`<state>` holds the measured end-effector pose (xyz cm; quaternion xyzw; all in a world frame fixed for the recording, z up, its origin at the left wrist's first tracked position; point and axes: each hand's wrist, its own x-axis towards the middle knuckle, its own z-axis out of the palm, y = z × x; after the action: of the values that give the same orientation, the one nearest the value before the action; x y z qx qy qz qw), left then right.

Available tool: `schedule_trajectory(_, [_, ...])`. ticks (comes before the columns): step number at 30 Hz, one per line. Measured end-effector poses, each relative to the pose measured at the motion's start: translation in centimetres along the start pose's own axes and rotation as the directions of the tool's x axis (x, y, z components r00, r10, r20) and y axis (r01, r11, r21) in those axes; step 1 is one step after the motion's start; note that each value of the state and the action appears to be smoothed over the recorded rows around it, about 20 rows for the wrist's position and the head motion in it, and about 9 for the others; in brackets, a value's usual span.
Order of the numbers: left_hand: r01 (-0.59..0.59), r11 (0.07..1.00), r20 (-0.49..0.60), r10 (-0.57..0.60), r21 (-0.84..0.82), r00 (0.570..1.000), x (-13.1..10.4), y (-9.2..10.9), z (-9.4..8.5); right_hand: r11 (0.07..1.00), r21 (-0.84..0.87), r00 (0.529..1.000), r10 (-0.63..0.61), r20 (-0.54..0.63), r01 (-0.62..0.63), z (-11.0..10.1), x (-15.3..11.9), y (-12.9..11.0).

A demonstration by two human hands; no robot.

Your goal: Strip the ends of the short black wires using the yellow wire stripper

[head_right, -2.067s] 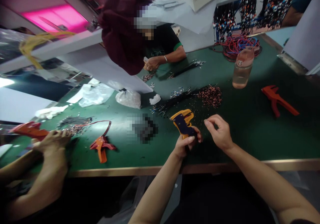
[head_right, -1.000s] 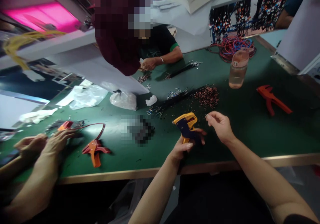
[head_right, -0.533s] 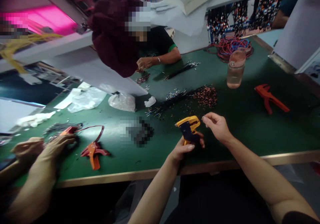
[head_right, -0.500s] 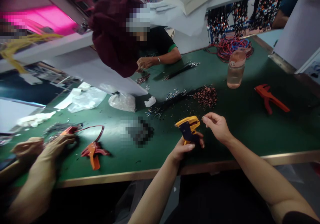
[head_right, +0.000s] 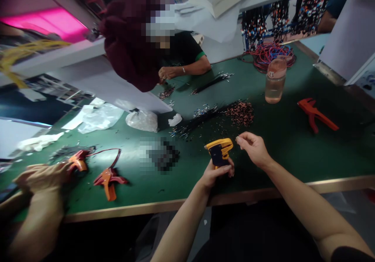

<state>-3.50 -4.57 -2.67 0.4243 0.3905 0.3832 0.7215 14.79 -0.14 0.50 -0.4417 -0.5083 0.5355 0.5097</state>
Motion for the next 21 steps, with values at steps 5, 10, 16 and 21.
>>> schedule_trajectory(5, [-0.013, 1.000, -0.162, 0.012, -0.003, 0.987, 0.1, -0.5, 0.5, 0.999, -0.037, 0.995, -0.027, -0.096, 0.024, 0.2, -0.1, 0.1])
schedule_trajectory(10, [-0.060, 0.992, -0.039, 0.055, -0.113, 0.998, 0.3, -0.5, 0.2, 0.995, -0.081, 0.984, -0.069, -0.165, 0.057, 0.4, -0.1, 0.4])
schedule_trajectory(16, [-0.195, 0.966, -0.090, 0.182, -0.171, 0.979, 0.2, -0.1, 0.1, 0.990, -0.113, 0.980, -0.097, -0.171, 0.079, 0.2, -0.2, 0.3])
schedule_trajectory(21, [-0.190, 0.977, -0.169, 0.173, -0.094, 0.970, -0.2, -0.1, 0.6, 0.919, -0.290, 0.935, -0.319, -0.152, 0.266, 0.5, -1.0, 0.3])
